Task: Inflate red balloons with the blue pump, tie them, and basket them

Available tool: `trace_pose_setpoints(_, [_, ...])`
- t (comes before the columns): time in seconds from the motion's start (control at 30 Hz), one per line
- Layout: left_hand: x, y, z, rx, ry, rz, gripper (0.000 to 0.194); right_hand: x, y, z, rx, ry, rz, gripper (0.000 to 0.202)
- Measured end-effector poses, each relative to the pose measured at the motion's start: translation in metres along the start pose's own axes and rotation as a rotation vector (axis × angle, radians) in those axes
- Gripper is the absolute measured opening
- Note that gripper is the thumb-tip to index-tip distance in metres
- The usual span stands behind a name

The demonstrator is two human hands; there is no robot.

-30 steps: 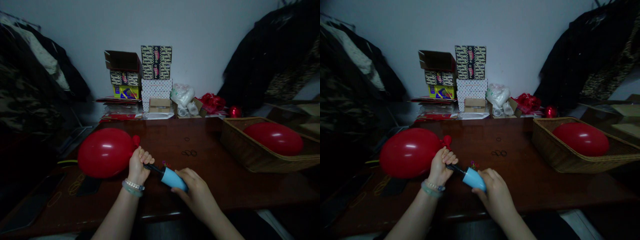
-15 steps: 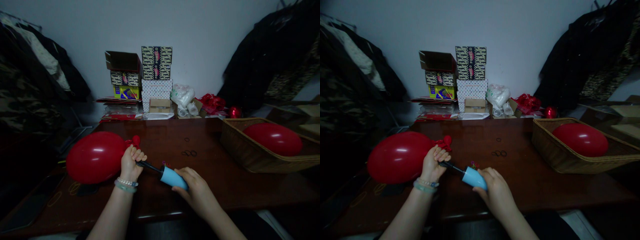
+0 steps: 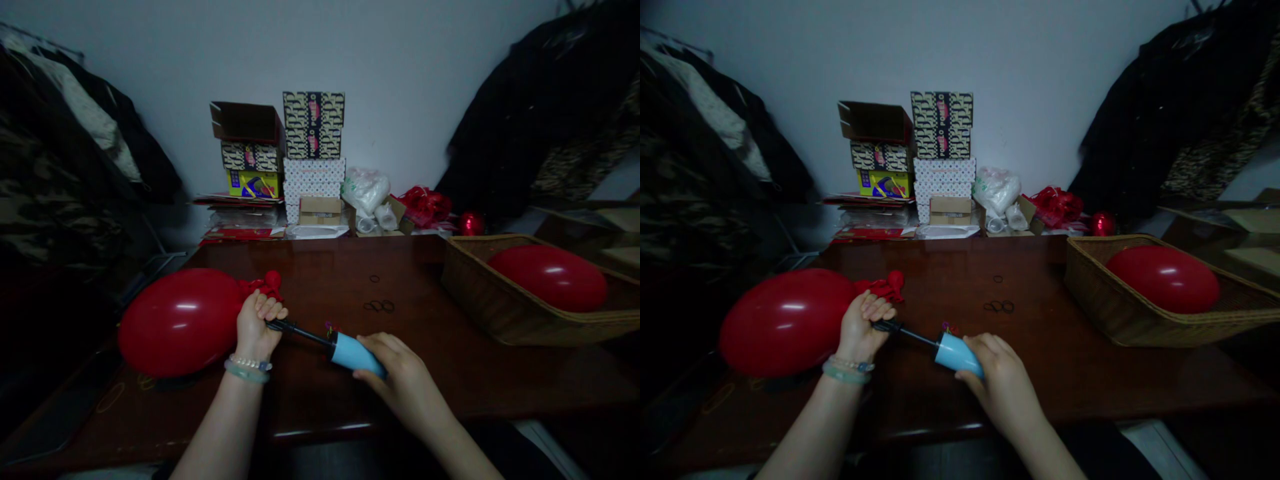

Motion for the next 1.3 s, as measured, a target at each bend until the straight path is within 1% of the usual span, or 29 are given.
trace_pose_setpoints(0.2, [0.008,-0.023,-0.008,-0.035,-0.014,0.044,0.041,-0.003,-0.015,-0.007,-0.005,0.037,0.014,0.045])
trace_pose_setpoints(0.33, [0.013,-0.039,-0.013,-0.054,-0.019,0.067,0.042,-0.002,-0.017,-0.012,-0.004,0.061,0.006,0.046])
trace_pose_setpoints(0.43, [0.015,-0.044,-0.014,-0.072,-0.021,0.062,0.042,-0.002,-0.016,-0.015,-0.003,0.076,0.006,0.045])
trace_pose_setpoints(0.57, [0.014,-0.036,-0.014,-0.094,-0.029,0.042,0.042,-0.004,-0.016,-0.019,-0.032,0.063,0.017,0.045])
trace_pose_setpoints(0.7, [0.011,-0.017,-0.013,-0.111,-0.033,0.008,0.043,-0.005,-0.017,-0.019,-0.046,0.059,0.029,0.047])
trace_pose_setpoints(0.8, [0.008,0.0,-0.009,-0.097,-0.014,-0.025,0.042,-0.005,-0.012,-0.017,-0.041,0.044,0.013,0.046])
trace_pose_setpoints(0.87, [0.006,0.011,-0.007,-0.081,-0.002,-0.042,0.041,-0.004,-0.006,-0.013,-0.046,0.017,0.002,0.045])
trace_pose_setpoints(1.0, [0.004,0.029,-0.004,-0.059,-0.009,-0.059,0.041,-0.003,0.002,-0.006,-0.107,-0.076,-0.021,0.042])
trace_pose_setpoints(1.07, [0.004,0.032,-0.004,-0.053,-0.016,-0.053,0.041,-0.002,0.004,-0.003,-0.127,-0.107,-0.035,0.041])
trace_pose_setpoints(1.13, [0.003,0.031,-0.004,-0.044,-0.013,-0.041,0.041,0.0,0.006,-0.002,-0.122,-0.105,-0.042,0.041])
trace_pose_setpoints(1.23, [0.002,0.025,-0.003,-0.032,-0.005,-0.041,0.041,0.0,0.004,0.0,-0.095,-0.049,-0.031,0.041])
trace_pose_setpoints(1.3, [0.002,0.018,-0.005,-0.034,-0.015,-0.036,0.041,0.0,0.001,0.001,-0.085,-0.007,-0.021,0.04])
Point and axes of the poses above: each hand's wrist, its own x-axis away from the middle knuckle, its own z-axis out of the back of the hand, y = z × x, the point moved 10 cm from there along -x, towards the middle knuckle, and after that the axes turned 2 degrees about z, right-handed, at the moved point
